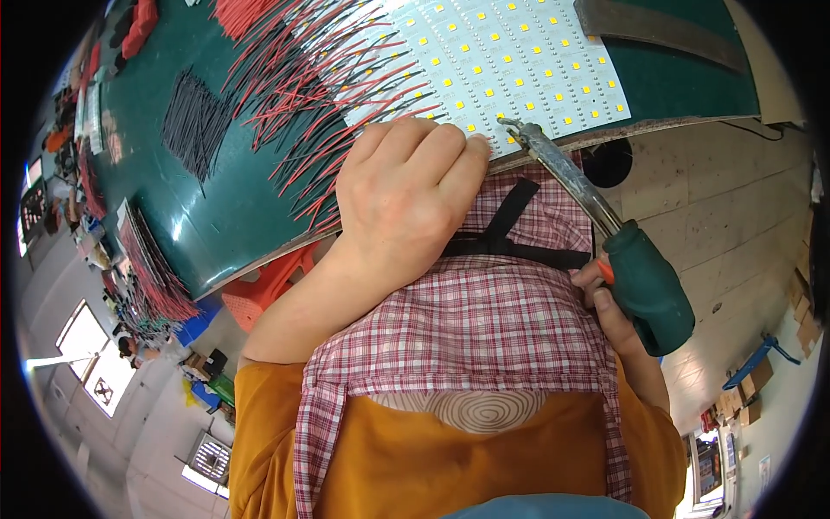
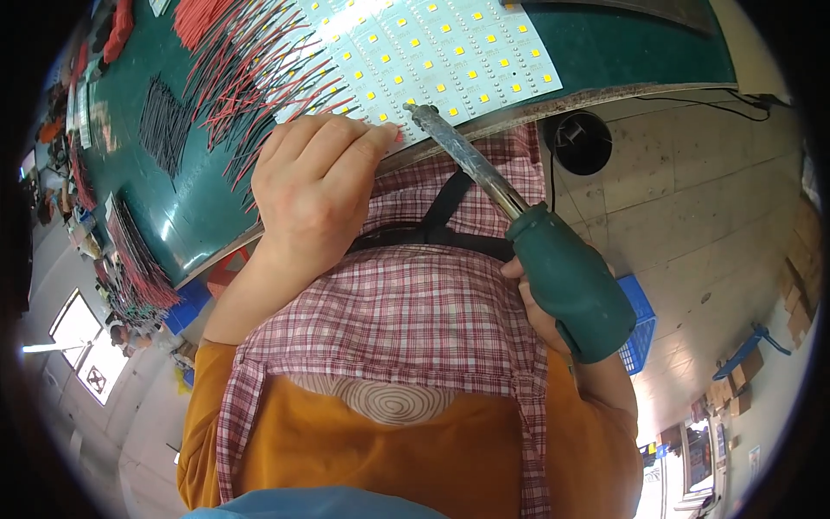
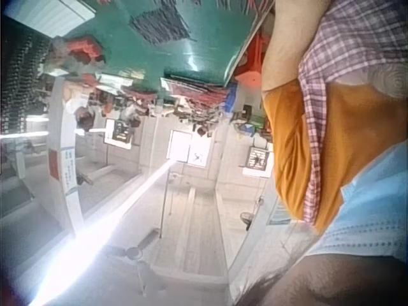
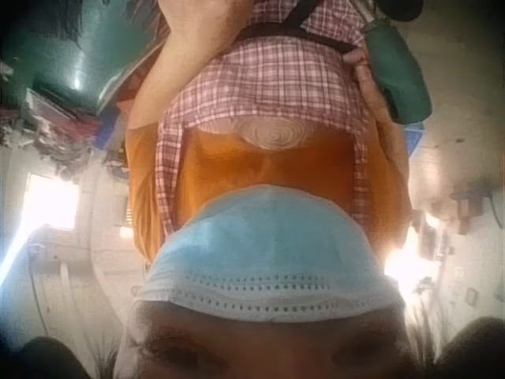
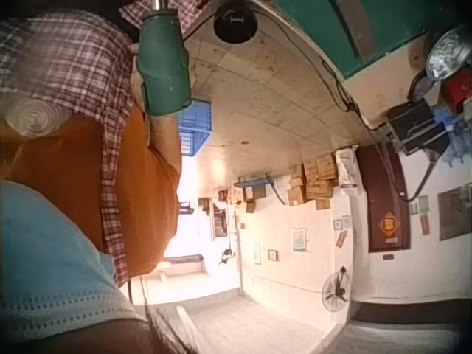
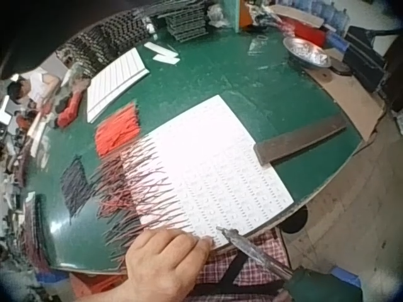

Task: Soldering red and black wires onto an LED board at a factory workbench.

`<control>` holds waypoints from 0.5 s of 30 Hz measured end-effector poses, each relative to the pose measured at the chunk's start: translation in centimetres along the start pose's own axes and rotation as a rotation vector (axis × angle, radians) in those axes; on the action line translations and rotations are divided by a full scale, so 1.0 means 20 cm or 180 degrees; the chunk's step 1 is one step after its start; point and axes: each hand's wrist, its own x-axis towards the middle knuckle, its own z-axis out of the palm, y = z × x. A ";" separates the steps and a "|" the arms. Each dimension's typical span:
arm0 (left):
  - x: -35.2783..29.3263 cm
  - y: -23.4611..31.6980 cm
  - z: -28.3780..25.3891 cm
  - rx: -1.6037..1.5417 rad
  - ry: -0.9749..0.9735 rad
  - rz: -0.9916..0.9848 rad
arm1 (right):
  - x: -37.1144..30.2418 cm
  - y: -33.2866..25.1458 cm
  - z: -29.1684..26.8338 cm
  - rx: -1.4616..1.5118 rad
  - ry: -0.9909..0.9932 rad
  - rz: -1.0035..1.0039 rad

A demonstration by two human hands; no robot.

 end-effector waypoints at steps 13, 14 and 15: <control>0.02 -0.01 0.02 -0.0009 0.0184 -0.0243 | 0.04 -0.01 0.00 -0.0549 -0.0069 -0.0464; 0.02 -0.02 0.02 0.0005 0.0188 -0.0202 | 0.06 -0.03 -0.01 -0.0870 -0.0174 -0.0584; 0.02 -0.02 0.02 0.0004 0.0189 -0.0205 | 0.07 -0.05 -0.01 -0.1194 -0.0279 -0.0698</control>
